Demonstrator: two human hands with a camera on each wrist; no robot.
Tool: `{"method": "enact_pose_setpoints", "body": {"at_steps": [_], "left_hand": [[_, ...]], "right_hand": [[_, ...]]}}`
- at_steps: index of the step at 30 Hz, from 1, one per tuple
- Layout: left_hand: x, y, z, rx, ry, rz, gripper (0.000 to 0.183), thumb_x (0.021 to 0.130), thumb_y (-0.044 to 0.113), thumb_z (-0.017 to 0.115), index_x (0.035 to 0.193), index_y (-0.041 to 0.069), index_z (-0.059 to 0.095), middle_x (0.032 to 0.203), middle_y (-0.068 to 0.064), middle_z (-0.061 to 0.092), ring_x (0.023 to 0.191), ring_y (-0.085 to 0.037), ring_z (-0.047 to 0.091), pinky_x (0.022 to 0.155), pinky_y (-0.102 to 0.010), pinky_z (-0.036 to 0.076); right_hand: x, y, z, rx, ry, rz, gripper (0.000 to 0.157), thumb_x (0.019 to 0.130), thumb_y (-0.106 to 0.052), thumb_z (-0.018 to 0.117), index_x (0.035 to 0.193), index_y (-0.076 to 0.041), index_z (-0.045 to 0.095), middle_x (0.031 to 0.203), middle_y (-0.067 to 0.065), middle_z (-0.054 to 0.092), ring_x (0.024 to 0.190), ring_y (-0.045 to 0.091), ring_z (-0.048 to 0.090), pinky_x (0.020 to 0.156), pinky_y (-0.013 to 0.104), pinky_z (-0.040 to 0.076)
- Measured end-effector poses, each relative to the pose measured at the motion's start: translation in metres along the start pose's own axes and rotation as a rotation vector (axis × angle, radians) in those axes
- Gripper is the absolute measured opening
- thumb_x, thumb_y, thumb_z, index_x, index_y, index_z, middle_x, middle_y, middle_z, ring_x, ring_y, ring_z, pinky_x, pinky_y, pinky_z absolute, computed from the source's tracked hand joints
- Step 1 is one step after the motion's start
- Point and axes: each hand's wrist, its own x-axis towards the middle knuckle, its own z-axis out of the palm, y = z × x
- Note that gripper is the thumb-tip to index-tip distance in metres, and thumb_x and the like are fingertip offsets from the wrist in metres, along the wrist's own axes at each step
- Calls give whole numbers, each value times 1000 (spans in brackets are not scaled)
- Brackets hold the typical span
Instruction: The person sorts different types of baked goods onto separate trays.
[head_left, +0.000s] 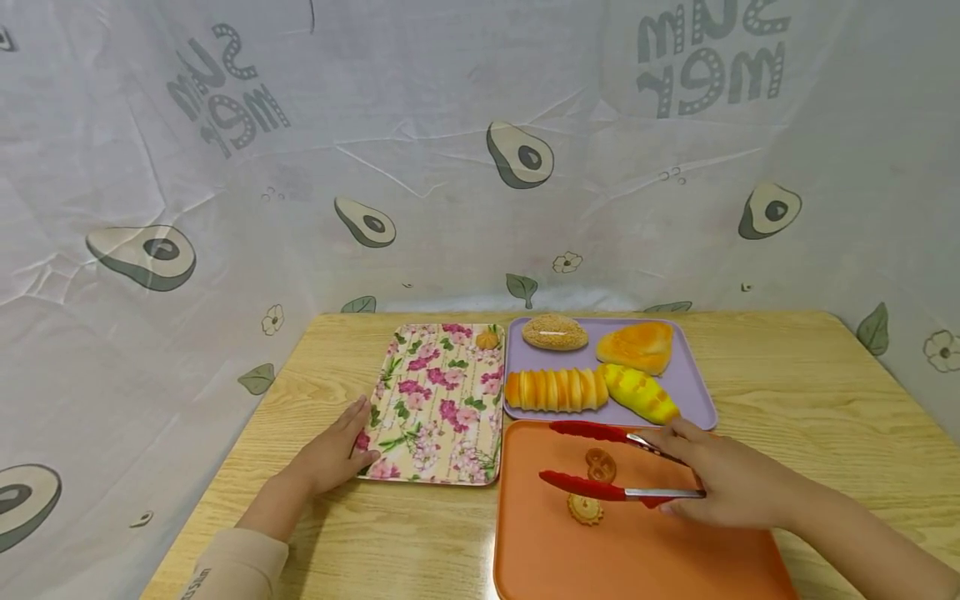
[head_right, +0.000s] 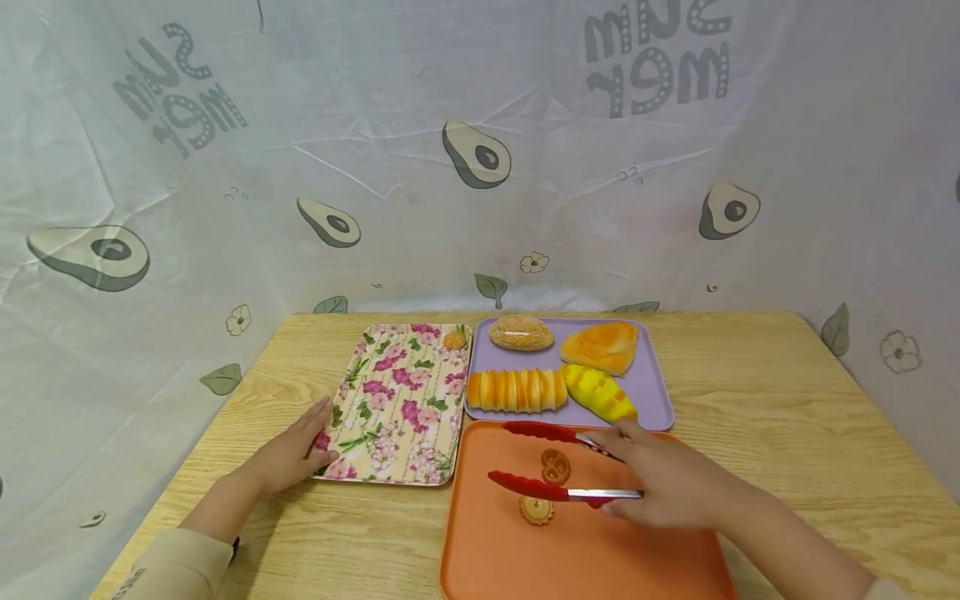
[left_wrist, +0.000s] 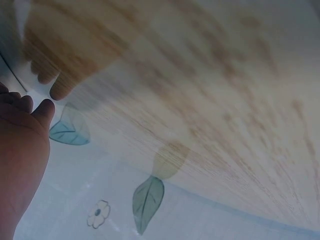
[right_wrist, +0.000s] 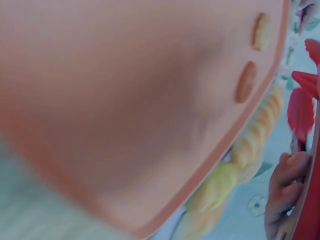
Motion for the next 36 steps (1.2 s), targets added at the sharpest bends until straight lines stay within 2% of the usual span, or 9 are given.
{"method": "enact_pose_setpoints", "body": {"at_steps": [5,8,12,15,17,21,24,29,36], "left_hand": [[2,0,0,0,-4,7,79,82,48,49,139,9,11,143,-6,6,127,-25,14,94,-45,27],[2,0,-1,-1,0,2,79,82,48,50,139,9,12,143,-6,7,127,-24,14,94,-45,26],[0,0,-1,3,2,-2,78,82,47,50,139,8,12,143,-6,7,127,-24,14,94,-45,26],[0,1,-1,-8,2,1,77,83,45,50,139,7,13,143,-7,7,126,-25,14,94,-45,26],[-1,2,0,-7,1,1,77,83,45,50,139,7,13,143,-7,7,126,-25,15,94,-45,27],[0,2,0,-3,6,5,77,83,45,50,139,6,14,143,-7,7,126,-26,16,94,-45,27],[0,2,-1,1,15,5,77,83,45,51,139,6,14,143,-8,8,126,-26,16,94,-45,26],[1,2,0,8,11,8,77,83,46,50,139,7,13,143,-7,8,126,-26,16,94,-45,26],[-1,3,-1,-8,3,-9,78,83,46,50,139,7,13,143,-6,6,126,-26,15,94,-46,25]], "right_hand": [[39,-12,-2,-64,-1,136,82,69,-58,59,130,-7,39,101,3,43,53,3,41,51,23,38],[66,-17,-3,-91,0,197,84,68,-60,59,130,-6,39,107,12,44,62,8,48,57,29,43],[100,-22,-3,-111,-8,248,85,68,-58,60,130,-5,38,116,20,41,78,20,54,68,40,46],[123,-25,-4,-117,-26,273,85,69,-55,61,131,-3,36,120,24,38,83,27,55,71,44,45],[135,-26,-4,-125,-45,293,86,69,-53,62,131,-1,35,120,25,37,79,27,56,70,44,45],[156,-27,-5,-147,-76,322,87,69,-55,60,132,-1,33,123,25,35,74,26,56,69,43,46],[169,-29,-6,-148,-83,343,87,70,-57,59,133,-3,33,125,25,33,82,30,54,71,46,44],[186,-32,-6,-144,-81,385,84,69,-54,60,131,-4,36,123,23,37,91,34,50,73,49,42],[208,-37,-2,-110,-88,463,80,67,-50,64,130,-7,40,119,19,43,87,30,48,71,45,43]]}}
